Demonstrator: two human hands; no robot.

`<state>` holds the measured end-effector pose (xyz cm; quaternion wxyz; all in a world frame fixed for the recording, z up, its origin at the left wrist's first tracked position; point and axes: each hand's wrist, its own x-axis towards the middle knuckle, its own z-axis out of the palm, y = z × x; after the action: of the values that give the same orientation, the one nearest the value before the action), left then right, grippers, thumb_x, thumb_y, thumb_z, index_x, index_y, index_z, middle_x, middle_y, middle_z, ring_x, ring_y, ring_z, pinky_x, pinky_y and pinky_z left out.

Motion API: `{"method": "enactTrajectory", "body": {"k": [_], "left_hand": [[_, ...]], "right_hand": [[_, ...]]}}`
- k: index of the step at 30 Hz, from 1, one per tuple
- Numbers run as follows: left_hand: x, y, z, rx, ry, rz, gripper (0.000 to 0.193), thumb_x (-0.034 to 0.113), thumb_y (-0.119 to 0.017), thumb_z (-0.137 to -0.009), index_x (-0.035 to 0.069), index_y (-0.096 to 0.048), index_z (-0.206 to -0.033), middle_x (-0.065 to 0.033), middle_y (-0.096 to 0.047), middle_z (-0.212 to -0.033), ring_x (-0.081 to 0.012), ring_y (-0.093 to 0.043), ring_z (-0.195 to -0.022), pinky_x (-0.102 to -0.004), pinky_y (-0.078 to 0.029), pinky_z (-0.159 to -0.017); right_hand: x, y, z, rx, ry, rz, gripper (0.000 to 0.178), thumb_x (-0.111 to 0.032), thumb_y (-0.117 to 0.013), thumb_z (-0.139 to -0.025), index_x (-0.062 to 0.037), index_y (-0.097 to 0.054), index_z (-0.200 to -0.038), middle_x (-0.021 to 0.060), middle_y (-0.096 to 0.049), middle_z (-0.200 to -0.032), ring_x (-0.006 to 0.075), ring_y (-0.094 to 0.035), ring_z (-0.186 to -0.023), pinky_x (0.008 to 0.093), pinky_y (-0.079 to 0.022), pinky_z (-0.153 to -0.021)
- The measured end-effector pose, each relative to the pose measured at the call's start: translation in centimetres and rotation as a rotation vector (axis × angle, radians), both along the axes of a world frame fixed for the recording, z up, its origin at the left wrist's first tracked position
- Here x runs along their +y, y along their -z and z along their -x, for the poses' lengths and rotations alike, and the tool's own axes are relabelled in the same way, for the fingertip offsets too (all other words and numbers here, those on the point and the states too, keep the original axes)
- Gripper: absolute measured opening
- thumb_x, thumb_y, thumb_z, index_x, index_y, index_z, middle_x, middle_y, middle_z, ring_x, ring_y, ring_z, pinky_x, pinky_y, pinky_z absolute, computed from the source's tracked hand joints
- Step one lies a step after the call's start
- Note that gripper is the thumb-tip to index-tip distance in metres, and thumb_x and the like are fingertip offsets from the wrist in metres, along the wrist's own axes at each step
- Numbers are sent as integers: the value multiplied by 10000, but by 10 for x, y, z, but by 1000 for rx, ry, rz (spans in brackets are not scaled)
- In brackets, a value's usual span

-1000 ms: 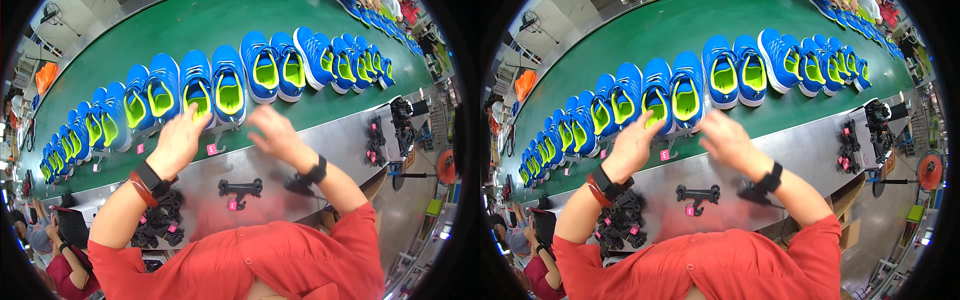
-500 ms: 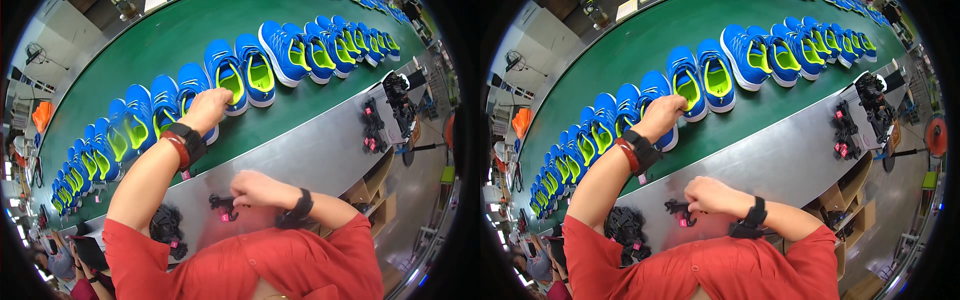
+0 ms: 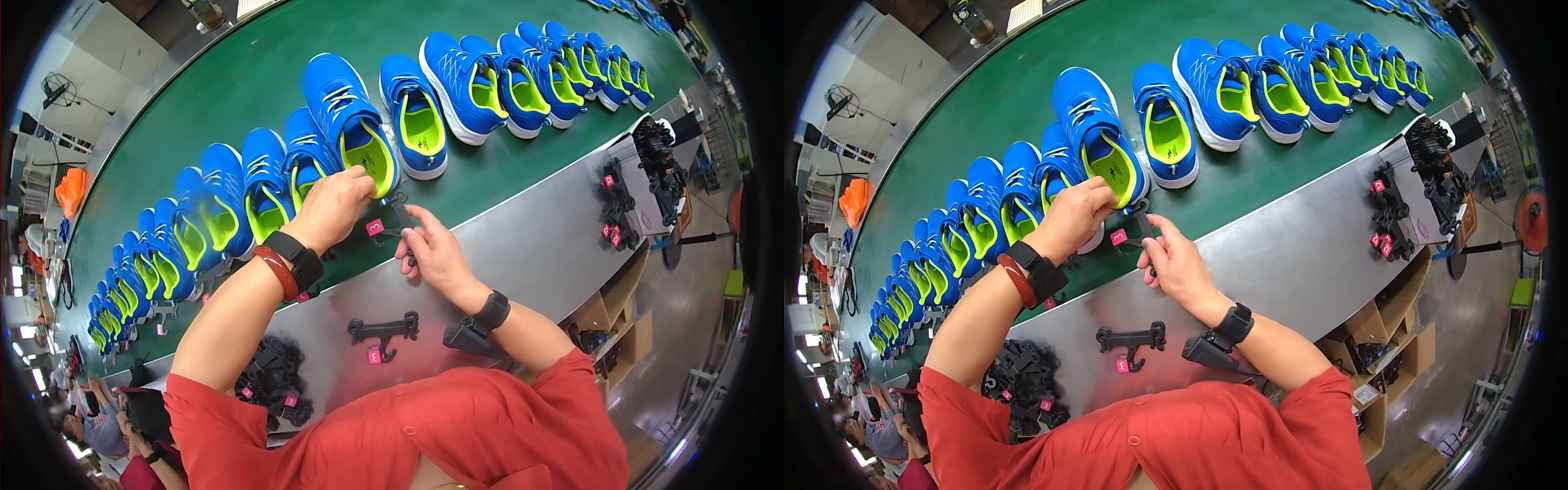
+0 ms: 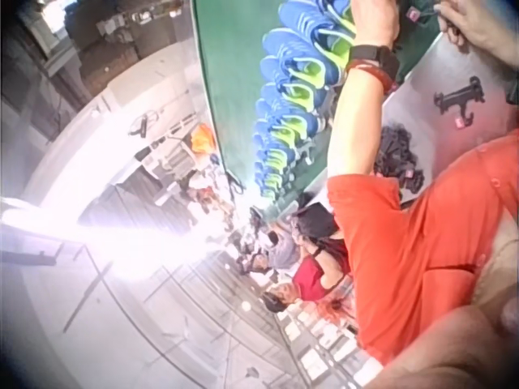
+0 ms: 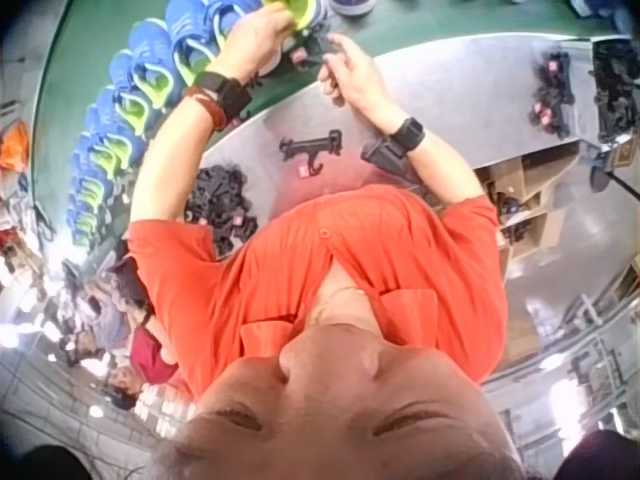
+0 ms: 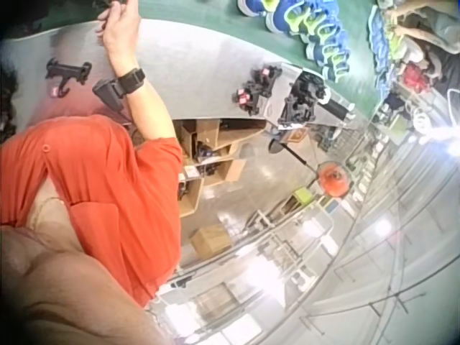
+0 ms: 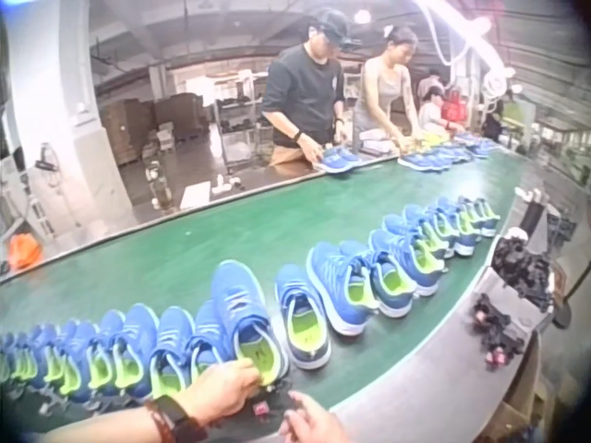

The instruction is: Attaching plastic clips and tags to shoes on an assembly line conveyor belt.

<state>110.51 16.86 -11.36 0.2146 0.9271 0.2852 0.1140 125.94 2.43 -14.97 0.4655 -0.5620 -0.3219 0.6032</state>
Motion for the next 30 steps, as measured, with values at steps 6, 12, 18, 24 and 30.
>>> {"method": "enactTrajectory", "body": {"k": [6, 12, 18, 24, 30], "left_hand": [[1, 1, -2, -13, -17, -8, 64, 54, -656, -787, 22, -644, -841, -121, -611, -851, -343, -630, -805, -423, -506, -690], [3, 2, -6, -6, -21, -1, 48, 49, -623, -805, 18, -633, -839, -143, -598, -853, -360, -625, -810, -446, -501, -708], [4, -3, -6, 112, -68, -15, 181, 58, -595, -822, 44, -621, -1000, -145, -599, -888, -354, -631, -817, -451, -507, -717], [-18, -22, -19, 223, 150, -126, 474, 52, -570, -831, 144, -511, -1292, -210, -557, -1115, -366, -647, -876, -438, -524, -717], [-25, -33, -28, 315, -35, -74, 392, 43, -552, -835, 95, -563, -1223, -219, -578, -1003, -396, -638, -755, -474, -518, -693]], "right_hand": [[-1, 1, -1, -2, 59, -54, 406, -134, -464, -1000, -3, -388, -1377, 66, -616, -733, 96, -580, -539, 238, -486, -454], [3, 0, -2, 138, -20, 87, 462, -164, -464, -1001, -12, -355, -1423, 60, -615, -725, 102, -558, -492, 241, -467, -430], [24, -8, -17, -18, -342, 3, 430, -209, -520, -987, -19, -474, -1370, -2, -564, -628, 62, -490, -471, 238, -415, -461], [54, -28, -65, -318, -556, -114, 261, -268, -540, -972, -51, -653, -1062, -2, -559, -586, 83, -520, -534, 275, -423, -525], [87, -37, -110, -939, -246, -631, 322, -138, -635, -877, -50, -589, -1184, 128, -632, -1097, 281, -640, -879, 364, -514, -764]]}}
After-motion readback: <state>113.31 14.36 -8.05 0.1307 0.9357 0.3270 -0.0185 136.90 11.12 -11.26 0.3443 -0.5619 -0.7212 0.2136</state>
